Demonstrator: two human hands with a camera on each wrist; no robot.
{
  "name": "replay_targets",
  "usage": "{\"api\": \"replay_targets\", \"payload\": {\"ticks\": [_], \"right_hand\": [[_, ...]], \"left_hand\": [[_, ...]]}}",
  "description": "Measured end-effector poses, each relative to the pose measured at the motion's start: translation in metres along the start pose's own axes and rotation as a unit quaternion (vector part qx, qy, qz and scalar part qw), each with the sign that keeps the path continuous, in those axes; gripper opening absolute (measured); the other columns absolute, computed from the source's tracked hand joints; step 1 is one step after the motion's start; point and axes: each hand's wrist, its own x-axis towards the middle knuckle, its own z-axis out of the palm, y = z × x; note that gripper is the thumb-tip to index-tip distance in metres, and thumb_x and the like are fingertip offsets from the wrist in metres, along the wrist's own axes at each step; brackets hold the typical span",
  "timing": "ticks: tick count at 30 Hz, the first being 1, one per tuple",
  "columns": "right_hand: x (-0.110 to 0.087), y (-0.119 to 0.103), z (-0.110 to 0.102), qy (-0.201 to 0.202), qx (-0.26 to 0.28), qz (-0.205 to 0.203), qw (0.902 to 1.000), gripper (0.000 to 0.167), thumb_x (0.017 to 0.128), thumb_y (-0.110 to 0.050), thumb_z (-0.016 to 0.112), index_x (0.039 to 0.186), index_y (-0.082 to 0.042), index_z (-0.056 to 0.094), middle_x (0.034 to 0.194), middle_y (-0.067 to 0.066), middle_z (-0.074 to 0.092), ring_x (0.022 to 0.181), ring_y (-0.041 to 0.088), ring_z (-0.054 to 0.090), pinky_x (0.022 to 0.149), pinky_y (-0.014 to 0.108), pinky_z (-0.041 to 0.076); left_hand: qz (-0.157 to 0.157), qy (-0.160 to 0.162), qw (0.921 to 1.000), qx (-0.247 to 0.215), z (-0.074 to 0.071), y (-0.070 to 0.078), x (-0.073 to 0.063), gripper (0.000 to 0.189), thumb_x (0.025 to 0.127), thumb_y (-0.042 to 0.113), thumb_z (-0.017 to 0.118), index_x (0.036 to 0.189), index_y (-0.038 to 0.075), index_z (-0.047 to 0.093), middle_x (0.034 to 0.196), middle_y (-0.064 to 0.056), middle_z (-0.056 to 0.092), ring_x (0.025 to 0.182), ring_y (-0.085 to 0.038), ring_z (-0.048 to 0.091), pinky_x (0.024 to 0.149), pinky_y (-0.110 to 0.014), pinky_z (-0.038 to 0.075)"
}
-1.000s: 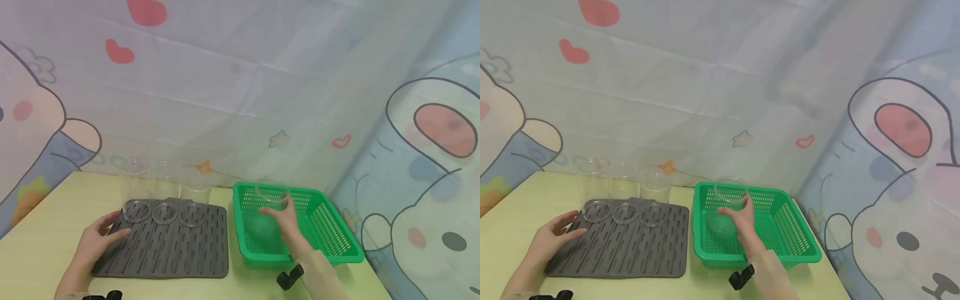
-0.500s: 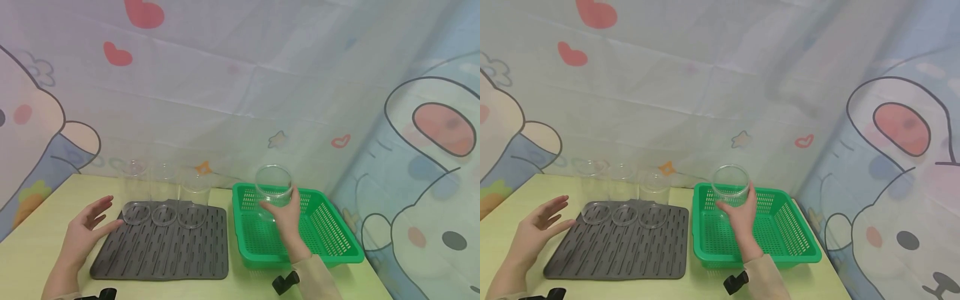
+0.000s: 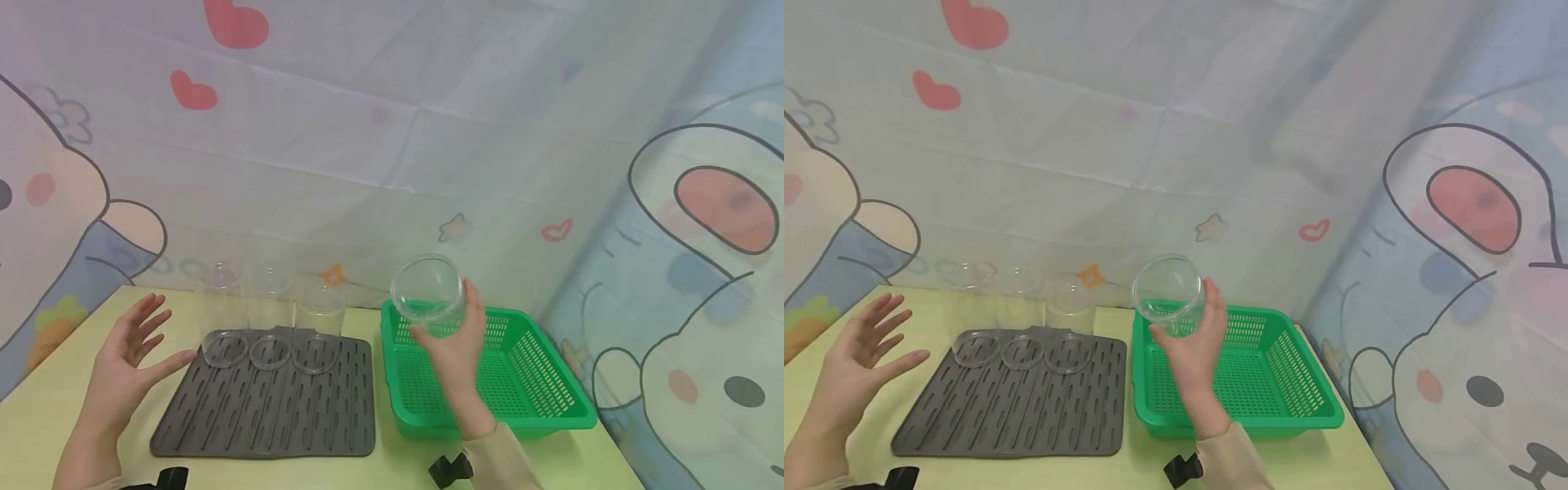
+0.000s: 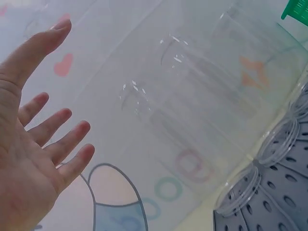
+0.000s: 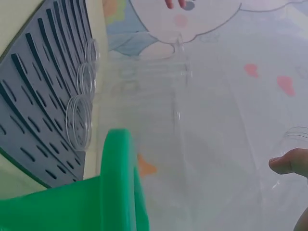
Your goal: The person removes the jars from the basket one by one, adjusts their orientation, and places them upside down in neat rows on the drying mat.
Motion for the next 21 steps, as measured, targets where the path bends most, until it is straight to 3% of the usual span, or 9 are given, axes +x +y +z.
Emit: {"api": "replay_targets", "payload": {"ticks": [6,9,13,18,21], "right_hand": [[-0.009,-0.009,0.009,0.018,-0.024,-0.095,0.9950,0.102,0.061,-0.007,0.090,0.149,-0.011,0.038,0.149,0.015,0.039,0.138,0.037,0.034,0.110,0.065,0.032],[-0.012,-0.010,0.016,0.036,-0.047,-0.153,0.9864,0.100,0.060,-0.006,0.090,0.147,-0.007,0.041,0.147,0.018,0.042,0.136,0.039,0.036,0.110,0.063,0.032],[-0.016,-0.010,0.024,0.060,-0.073,-0.210,0.9731,0.096,0.057,-0.004,0.087,0.143,-0.005,0.044,0.143,0.016,0.046,0.131,0.037,0.040,0.107,0.060,0.033],[-0.023,-0.009,0.034,0.076,-0.105,-0.260,0.9569,0.090,0.057,-0.003,0.081,0.140,-0.003,0.047,0.139,0.015,0.049,0.129,0.038,0.043,0.103,0.074,0.031],[-0.028,-0.009,0.040,0.075,-0.121,-0.273,0.9516,0.090,0.056,-0.003,0.082,0.140,-0.004,0.048,0.140,0.014,0.049,0.130,0.039,0.043,0.101,0.080,0.027]], "left_hand": [[0.021,-0.020,0.9993,0.024,0.014,0.013,0.002,0.104,0.075,-0.017,0.073,0.156,0.021,0.021,0.154,0.012,0.033,0.128,0.010,0.039,0.095,-0.001,0.036],[0.021,-0.035,0.9975,0.058,0.025,0.019,0.004,0.107,0.075,-0.012,0.076,0.157,0.023,0.018,0.157,0.011,0.030,0.129,0.012,0.037,0.095,0.000,0.036],[0.020,-0.057,0.9958,0.069,0.044,0.025,0.005,0.110,0.074,-0.006,0.081,0.157,0.026,0.017,0.158,0.010,0.028,0.129,0.015,0.034,0.093,0.000,0.034],[0.033,-0.080,0.9937,0.071,0.069,0.030,0.004,0.111,0.072,0.000,0.084,0.157,0.027,0.019,0.160,0.000,0.028,0.129,0.017,0.031,0.094,0.000,0.033],[0.025,-0.097,0.9922,0.075,0.081,0.033,0.003,0.111,0.072,0.006,0.086,0.157,0.030,0.018,0.159,-0.007,0.029,0.139,0.002,0.034,0.100,-0.011,0.036]]}}
